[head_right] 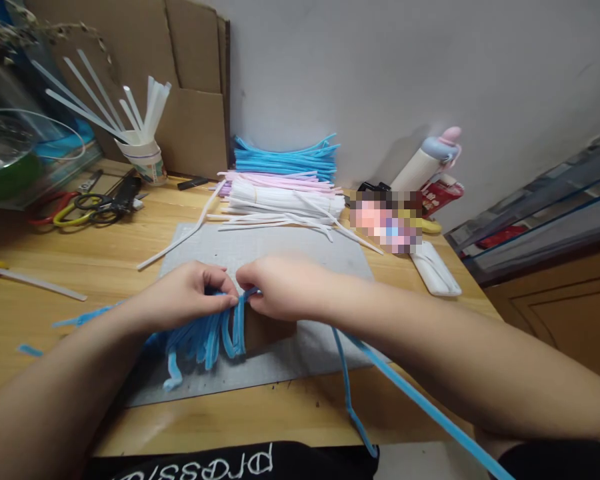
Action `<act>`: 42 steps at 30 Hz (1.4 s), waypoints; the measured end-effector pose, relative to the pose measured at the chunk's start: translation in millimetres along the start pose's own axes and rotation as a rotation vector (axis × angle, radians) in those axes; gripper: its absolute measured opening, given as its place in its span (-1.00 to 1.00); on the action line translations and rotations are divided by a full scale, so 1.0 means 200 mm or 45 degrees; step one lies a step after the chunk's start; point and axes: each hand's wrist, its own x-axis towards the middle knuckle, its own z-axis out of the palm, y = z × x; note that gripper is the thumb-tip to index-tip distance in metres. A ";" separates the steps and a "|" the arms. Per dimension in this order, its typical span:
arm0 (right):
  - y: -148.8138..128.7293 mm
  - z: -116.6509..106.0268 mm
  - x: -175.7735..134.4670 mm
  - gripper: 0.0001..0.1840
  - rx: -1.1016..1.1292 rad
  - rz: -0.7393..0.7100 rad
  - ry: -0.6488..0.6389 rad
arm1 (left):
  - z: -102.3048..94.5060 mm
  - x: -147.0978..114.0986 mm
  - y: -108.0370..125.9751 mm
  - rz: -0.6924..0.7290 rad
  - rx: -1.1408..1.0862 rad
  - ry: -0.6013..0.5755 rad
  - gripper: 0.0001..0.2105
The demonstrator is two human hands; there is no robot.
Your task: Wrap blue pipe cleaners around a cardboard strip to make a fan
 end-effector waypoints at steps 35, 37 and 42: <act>0.00 0.39 -0.04 -0.87 1.484 0.320 0.742 | -0.09 -0.01 0.06 -0.134 -0.705 0.751 -0.78; 0.00 0.39 -0.04 -0.85 1.590 0.334 0.701 | -0.10 -0.01 0.05 -0.124 -0.726 0.742 -0.78; 0.01 0.38 -0.03 -0.74 1.885 0.361 0.524 | -0.10 -0.01 0.03 -0.087 -0.809 0.715 -0.79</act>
